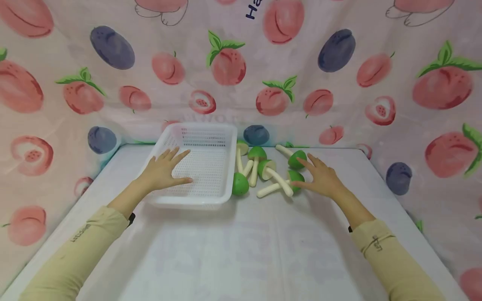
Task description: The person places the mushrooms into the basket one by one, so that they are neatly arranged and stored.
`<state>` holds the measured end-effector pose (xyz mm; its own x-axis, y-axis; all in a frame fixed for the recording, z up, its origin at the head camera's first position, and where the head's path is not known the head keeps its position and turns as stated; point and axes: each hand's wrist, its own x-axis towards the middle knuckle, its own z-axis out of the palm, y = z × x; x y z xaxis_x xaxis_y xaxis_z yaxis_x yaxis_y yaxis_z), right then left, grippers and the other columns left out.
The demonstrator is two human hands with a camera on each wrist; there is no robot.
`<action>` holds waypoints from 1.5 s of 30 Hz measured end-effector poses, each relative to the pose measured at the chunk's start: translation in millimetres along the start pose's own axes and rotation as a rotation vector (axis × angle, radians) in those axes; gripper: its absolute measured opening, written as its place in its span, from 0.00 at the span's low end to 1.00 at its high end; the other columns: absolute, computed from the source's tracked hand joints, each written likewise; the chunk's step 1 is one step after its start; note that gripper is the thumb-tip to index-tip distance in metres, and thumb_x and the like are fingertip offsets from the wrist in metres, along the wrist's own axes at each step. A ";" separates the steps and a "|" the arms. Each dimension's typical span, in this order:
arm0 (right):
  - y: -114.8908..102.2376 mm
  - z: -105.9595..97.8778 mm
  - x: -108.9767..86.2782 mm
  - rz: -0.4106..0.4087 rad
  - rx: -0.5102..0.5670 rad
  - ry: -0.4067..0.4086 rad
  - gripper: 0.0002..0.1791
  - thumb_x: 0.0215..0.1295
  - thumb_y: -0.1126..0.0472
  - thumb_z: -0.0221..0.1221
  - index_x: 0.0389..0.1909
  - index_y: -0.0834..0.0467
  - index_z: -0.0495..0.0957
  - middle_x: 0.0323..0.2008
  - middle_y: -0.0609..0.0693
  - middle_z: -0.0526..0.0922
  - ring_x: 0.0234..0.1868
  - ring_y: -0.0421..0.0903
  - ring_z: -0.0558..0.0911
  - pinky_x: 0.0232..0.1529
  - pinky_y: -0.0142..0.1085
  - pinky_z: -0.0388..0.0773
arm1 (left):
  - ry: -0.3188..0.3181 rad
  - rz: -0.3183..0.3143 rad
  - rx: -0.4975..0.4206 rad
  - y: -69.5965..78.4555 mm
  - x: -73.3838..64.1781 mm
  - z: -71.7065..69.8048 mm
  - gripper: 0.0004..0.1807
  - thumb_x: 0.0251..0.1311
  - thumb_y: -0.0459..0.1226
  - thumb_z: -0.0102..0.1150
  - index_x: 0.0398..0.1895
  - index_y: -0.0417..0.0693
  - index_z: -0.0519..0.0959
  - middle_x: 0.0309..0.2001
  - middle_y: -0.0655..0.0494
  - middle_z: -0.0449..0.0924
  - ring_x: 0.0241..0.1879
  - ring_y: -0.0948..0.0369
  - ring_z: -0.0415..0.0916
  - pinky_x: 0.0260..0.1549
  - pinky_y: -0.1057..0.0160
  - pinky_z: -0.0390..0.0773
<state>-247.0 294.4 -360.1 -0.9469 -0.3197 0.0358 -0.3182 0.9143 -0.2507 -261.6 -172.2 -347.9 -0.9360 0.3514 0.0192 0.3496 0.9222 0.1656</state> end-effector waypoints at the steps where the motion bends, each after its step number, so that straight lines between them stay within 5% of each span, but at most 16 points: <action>1: -0.5 -0.1 0.2 -0.009 0.001 0.005 0.47 0.57 0.37 0.59 0.71 0.57 0.55 0.70 0.70 0.50 0.68 0.72 0.54 0.55 0.71 0.58 | 0.007 0.000 -0.001 -0.3 -0.2 -0.2 0.52 0.51 0.68 0.53 0.75 0.62 0.46 0.74 0.42 0.44 0.72 0.38 0.42 0.60 0.27 0.46; 14: -4.1 -1.9 -1.8 -0.070 0.047 0.043 0.41 0.58 0.45 0.63 0.67 0.62 0.62 0.66 0.70 0.59 0.65 0.71 0.59 0.58 0.67 0.59 | 0.042 0.040 0.049 1.2 4.5 -3.3 0.50 0.51 0.68 0.53 0.74 0.59 0.50 0.72 0.41 0.51 0.69 0.41 0.54 0.55 0.35 0.66; 21: -11.3 -1.4 5.8 -0.126 0.072 0.091 0.37 0.57 0.55 0.65 0.64 0.67 0.64 0.62 0.72 0.64 0.63 0.70 0.62 0.60 0.64 0.59 | 0.060 0.045 0.025 1.8 6.2 -3.3 0.48 0.51 0.67 0.54 0.73 0.57 0.54 0.71 0.40 0.54 0.68 0.40 0.55 0.56 0.35 0.65; 29: -21.3 5.8 10.7 -0.139 0.072 0.123 0.27 0.58 0.61 0.64 0.57 0.68 0.72 0.54 0.68 0.76 0.56 0.66 0.73 0.56 0.59 0.68 | 0.119 0.069 -0.022 2.8 7.2 3.1 0.45 0.52 0.65 0.55 0.69 0.52 0.62 0.64 0.44 0.69 0.60 0.44 0.69 0.49 0.41 0.74; 45: -32.2 17.9 16.7 -0.088 0.098 0.217 0.19 0.60 0.65 0.61 0.52 0.68 0.76 0.49 0.67 0.79 0.51 0.65 0.76 0.51 0.57 0.72 | 0.158 0.090 -0.115 14.9 -1.5 11.9 0.26 0.61 0.52 0.57 0.54 0.43 0.77 0.51 0.45 0.81 0.52 0.49 0.78 0.49 0.49 0.76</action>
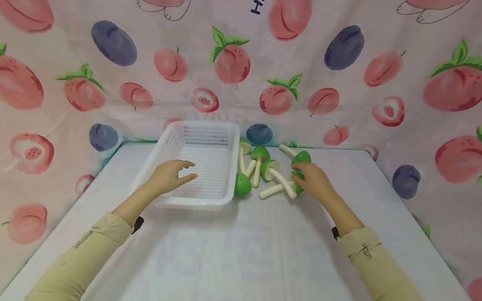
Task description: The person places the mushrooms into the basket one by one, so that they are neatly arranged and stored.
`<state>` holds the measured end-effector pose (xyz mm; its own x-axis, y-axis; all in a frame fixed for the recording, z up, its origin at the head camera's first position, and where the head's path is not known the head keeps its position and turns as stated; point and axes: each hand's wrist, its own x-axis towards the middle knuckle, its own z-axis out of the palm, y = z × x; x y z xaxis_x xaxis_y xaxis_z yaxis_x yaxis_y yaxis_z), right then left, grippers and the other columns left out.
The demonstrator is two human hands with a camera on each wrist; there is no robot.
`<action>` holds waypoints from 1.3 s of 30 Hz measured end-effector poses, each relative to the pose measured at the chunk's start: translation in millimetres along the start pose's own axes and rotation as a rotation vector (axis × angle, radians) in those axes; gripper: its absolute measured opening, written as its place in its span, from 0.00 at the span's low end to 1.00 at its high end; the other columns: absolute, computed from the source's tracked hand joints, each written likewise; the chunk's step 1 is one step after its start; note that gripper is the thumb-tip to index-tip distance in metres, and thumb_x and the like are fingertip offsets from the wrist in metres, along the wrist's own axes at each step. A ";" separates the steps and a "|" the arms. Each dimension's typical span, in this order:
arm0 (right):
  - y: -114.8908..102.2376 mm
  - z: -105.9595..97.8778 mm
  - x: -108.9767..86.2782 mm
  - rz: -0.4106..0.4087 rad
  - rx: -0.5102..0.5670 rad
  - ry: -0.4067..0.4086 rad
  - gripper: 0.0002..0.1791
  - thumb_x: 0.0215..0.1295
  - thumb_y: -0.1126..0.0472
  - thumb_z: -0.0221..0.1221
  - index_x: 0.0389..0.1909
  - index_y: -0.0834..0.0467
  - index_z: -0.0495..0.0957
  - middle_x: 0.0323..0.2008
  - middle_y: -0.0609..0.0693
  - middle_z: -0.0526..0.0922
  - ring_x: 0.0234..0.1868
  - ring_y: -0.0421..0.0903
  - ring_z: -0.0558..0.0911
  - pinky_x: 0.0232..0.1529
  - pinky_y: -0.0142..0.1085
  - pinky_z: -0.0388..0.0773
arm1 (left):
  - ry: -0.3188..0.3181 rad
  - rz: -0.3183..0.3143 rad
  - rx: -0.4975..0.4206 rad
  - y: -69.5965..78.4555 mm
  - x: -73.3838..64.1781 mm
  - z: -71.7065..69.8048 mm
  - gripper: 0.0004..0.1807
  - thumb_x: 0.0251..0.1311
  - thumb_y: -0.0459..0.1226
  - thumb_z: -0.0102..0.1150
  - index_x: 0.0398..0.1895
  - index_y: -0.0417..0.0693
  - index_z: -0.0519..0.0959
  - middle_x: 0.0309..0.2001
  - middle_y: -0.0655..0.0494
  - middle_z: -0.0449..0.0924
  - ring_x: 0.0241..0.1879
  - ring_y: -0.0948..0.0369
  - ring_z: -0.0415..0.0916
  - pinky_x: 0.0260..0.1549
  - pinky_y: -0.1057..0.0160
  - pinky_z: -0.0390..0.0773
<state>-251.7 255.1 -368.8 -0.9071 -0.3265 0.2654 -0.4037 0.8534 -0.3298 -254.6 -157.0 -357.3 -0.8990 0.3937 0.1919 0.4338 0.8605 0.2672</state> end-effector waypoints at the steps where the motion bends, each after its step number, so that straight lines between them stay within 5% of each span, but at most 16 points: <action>1: -0.4 1.1 1.3 0.000 0.003 0.002 0.19 0.61 0.64 0.61 0.52 0.69 0.76 0.48 0.67 0.79 0.51 0.65 0.76 0.51 0.57 0.72 | 0.004 -0.007 -0.005 -0.1 -0.9 -0.5 0.26 0.61 0.51 0.57 0.54 0.43 0.77 0.51 0.45 0.81 0.51 0.49 0.78 0.49 0.49 0.77; 15: -10.8 12.0 19.6 0.006 0.043 -0.056 0.20 0.63 0.64 0.59 0.54 0.69 0.74 0.52 0.67 0.77 0.56 0.64 0.74 0.55 0.56 0.71 | 0.067 -0.115 -0.013 -11.1 -17.3 -14.3 0.27 0.61 0.50 0.57 0.59 0.45 0.74 0.53 0.44 0.79 0.51 0.47 0.77 0.45 0.47 0.77; 29: -18.6 22.9 35.4 -0.025 0.038 -0.141 0.22 0.60 0.62 0.62 0.53 0.70 0.74 0.50 0.67 0.78 0.52 0.64 0.76 0.52 0.54 0.74 | 0.130 -0.228 -0.107 -53.4 -40.8 -32.8 0.25 0.62 0.40 0.57 0.60 0.38 0.71 0.58 0.34 0.72 0.59 0.38 0.67 0.57 0.39 0.66; 39: -17.8 28.0 39.5 0.008 0.037 -0.155 0.21 0.61 0.62 0.61 0.53 0.68 0.75 0.49 0.67 0.79 0.51 0.63 0.77 0.49 0.53 0.75 | 0.137 -0.343 -0.218 -79.4 -53.9 -37.2 0.26 0.64 0.41 0.55 0.62 0.37 0.68 0.57 0.31 0.70 0.54 0.36 0.71 0.50 0.39 0.71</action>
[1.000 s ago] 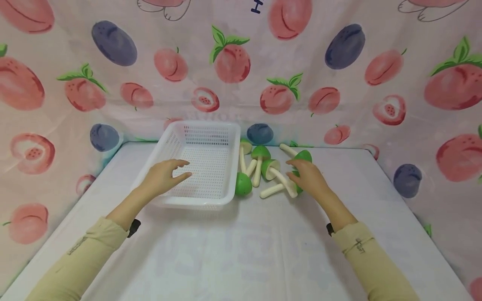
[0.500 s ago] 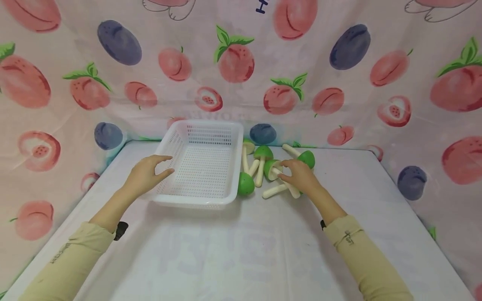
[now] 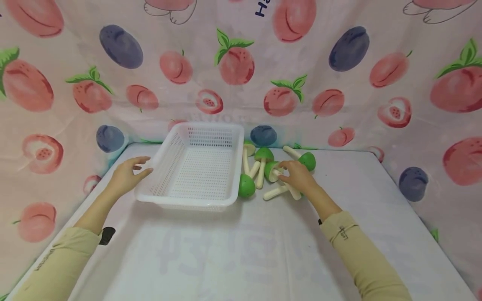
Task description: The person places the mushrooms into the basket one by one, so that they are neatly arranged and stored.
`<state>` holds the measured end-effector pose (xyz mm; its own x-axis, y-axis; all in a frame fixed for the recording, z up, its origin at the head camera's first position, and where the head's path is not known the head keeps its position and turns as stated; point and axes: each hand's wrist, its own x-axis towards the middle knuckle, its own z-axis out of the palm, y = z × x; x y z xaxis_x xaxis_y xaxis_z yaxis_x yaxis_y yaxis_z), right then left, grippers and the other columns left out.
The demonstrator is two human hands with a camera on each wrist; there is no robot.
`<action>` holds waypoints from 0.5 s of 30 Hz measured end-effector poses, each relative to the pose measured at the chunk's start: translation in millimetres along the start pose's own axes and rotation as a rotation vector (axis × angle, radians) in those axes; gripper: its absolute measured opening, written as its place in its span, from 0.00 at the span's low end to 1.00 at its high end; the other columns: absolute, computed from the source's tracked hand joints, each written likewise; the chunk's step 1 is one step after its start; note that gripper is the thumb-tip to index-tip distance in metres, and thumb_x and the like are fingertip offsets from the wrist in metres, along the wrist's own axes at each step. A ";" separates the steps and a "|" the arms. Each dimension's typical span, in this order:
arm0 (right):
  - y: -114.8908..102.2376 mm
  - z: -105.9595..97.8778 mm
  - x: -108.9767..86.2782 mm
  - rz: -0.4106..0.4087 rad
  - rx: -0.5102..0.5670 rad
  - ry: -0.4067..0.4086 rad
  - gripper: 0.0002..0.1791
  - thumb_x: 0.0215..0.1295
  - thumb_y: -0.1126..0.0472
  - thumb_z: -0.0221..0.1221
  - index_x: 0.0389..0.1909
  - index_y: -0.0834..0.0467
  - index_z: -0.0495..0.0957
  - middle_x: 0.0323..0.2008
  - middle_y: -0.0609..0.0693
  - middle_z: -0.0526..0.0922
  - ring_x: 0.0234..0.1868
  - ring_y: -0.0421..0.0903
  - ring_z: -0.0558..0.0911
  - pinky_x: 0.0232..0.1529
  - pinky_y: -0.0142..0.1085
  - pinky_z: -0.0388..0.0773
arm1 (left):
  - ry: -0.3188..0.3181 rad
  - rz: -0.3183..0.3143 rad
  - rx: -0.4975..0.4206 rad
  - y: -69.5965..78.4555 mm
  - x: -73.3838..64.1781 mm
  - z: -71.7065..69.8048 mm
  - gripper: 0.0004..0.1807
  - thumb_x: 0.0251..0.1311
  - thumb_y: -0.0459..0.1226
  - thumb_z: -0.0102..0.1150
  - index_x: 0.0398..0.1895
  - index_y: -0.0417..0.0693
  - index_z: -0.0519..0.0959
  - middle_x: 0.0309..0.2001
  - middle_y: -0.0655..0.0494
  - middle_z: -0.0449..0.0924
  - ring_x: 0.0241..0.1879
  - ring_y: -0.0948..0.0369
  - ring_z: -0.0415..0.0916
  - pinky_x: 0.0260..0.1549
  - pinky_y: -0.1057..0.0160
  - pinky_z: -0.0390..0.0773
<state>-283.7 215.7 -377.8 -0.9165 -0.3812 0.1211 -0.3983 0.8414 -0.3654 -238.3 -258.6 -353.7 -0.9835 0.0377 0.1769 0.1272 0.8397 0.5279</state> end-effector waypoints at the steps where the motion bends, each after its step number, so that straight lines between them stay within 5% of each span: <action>1: 0.3 1.0 0.6 0.001 0.000 0.000 0.21 0.61 0.62 0.61 0.53 0.68 0.75 0.48 0.67 0.79 0.50 0.63 0.77 0.49 0.53 0.75 | -0.003 -0.012 -0.013 -2.0 -0.2 -0.7 0.26 0.64 0.41 0.55 0.62 0.37 0.68 0.57 0.31 0.71 0.54 0.37 0.72 0.50 0.40 0.72; 9: -0.3 6.6 4.5 0.009 0.013 -0.035 0.20 0.61 0.63 0.60 0.52 0.70 0.74 0.46 0.67 0.79 0.47 0.62 0.78 0.48 0.53 0.75 | -0.128 -0.120 -0.193 -15.2 1.7 -2.6 0.31 0.66 0.44 0.53 0.65 0.32 0.63 0.56 0.28 0.70 0.50 0.39 0.75 0.37 0.55 0.83; 15: -0.7 10.7 9.6 0.025 0.030 -0.034 0.19 0.61 0.65 0.60 0.52 0.68 0.75 0.46 0.67 0.79 0.46 0.62 0.78 0.46 0.52 0.75 | -0.246 -0.212 -0.316 -20.4 6.2 -2.4 0.36 0.67 0.50 0.49 0.68 0.33 0.59 0.60 0.30 0.67 0.56 0.40 0.72 0.45 0.54 0.81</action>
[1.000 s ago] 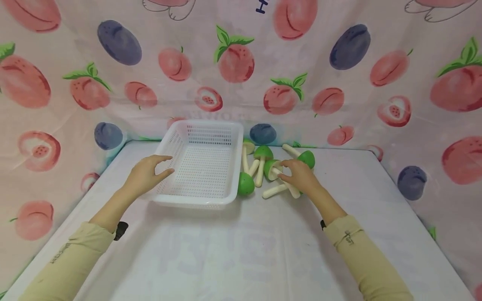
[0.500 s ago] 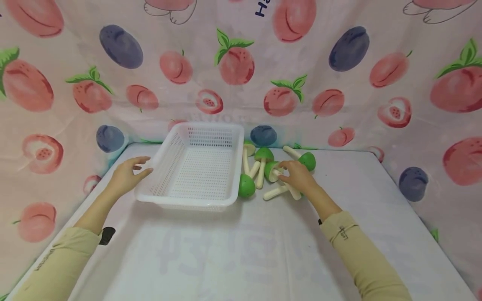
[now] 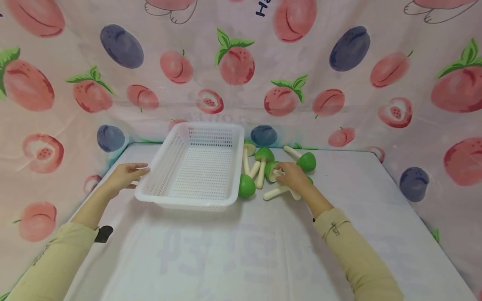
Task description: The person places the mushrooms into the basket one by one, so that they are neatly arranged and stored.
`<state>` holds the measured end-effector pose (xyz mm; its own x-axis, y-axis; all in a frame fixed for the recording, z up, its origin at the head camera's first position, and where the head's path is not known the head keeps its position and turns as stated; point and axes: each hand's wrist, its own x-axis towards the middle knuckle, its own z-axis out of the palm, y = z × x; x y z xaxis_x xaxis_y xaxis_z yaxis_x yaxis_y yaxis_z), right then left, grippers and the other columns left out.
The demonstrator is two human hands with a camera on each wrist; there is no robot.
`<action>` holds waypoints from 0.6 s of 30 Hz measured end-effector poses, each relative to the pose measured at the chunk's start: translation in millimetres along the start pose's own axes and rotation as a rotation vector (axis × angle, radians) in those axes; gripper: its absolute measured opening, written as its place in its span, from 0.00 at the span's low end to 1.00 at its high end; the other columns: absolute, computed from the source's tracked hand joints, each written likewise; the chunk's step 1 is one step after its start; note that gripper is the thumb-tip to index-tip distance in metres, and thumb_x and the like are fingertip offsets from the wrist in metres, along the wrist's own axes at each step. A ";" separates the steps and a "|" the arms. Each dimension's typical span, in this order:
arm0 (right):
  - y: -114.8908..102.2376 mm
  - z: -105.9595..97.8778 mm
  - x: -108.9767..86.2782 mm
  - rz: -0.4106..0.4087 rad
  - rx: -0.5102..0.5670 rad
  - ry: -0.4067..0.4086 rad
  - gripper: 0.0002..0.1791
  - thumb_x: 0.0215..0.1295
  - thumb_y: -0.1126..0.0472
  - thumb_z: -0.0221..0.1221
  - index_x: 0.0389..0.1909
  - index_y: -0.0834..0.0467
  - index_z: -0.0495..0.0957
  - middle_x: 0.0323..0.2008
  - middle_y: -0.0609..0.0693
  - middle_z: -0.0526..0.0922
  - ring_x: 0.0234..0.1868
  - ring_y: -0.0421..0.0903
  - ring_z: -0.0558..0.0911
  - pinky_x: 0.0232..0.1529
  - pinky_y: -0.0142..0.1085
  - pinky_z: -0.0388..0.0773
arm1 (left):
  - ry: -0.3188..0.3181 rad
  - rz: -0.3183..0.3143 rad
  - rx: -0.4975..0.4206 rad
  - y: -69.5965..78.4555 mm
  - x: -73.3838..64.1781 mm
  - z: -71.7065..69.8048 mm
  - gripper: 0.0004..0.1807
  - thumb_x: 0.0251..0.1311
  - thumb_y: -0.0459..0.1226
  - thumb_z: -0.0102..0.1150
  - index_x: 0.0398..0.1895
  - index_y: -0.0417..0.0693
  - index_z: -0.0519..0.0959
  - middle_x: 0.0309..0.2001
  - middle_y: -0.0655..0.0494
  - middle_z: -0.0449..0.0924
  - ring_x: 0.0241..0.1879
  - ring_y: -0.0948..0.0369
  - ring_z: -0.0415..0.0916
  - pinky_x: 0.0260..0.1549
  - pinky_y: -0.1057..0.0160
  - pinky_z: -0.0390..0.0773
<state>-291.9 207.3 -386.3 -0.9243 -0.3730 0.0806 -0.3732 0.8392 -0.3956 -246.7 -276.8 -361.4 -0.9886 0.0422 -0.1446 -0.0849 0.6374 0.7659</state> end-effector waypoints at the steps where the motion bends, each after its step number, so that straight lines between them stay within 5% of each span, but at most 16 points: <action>1: 0.0 0.9 1.3 0.008 0.006 0.003 0.18 0.61 0.66 0.60 0.52 0.68 0.75 0.45 0.67 0.79 0.46 0.61 0.78 0.46 0.51 0.75 | -0.018 -0.015 -0.012 0.5 1.1 0.1 0.36 0.67 0.50 0.49 0.68 0.33 0.59 0.61 0.31 0.67 0.57 0.40 0.71 0.47 0.52 0.79; 10: -2.5 10.4 12.9 0.142 0.017 -0.009 0.20 0.60 0.68 0.59 0.53 0.71 0.74 0.44 0.67 0.80 0.44 0.60 0.79 0.44 0.49 0.77 | -0.085 -0.154 -0.125 5.9 8.6 0.6 0.34 0.69 0.46 0.47 0.69 0.32 0.56 0.63 0.35 0.65 0.60 0.44 0.68 0.58 0.49 0.71; 18: -6.1 13.5 19.0 0.203 0.006 -0.006 0.19 0.59 0.70 0.58 0.52 0.71 0.75 0.48 0.69 0.78 0.48 0.64 0.78 0.48 0.52 0.76 | -0.090 -0.188 -0.154 6.0 11.7 -2.4 0.34 0.66 0.46 0.52 0.69 0.34 0.58 0.55 0.45 0.72 0.46 0.61 0.74 0.47 0.64 0.75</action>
<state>-306.1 189.8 -394.7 -0.9801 -0.1986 -0.0065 -0.1787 0.8950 -0.4087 -259.0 -274.3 -357.0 -0.9390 0.0070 -0.3438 -0.2912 0.5157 0.8058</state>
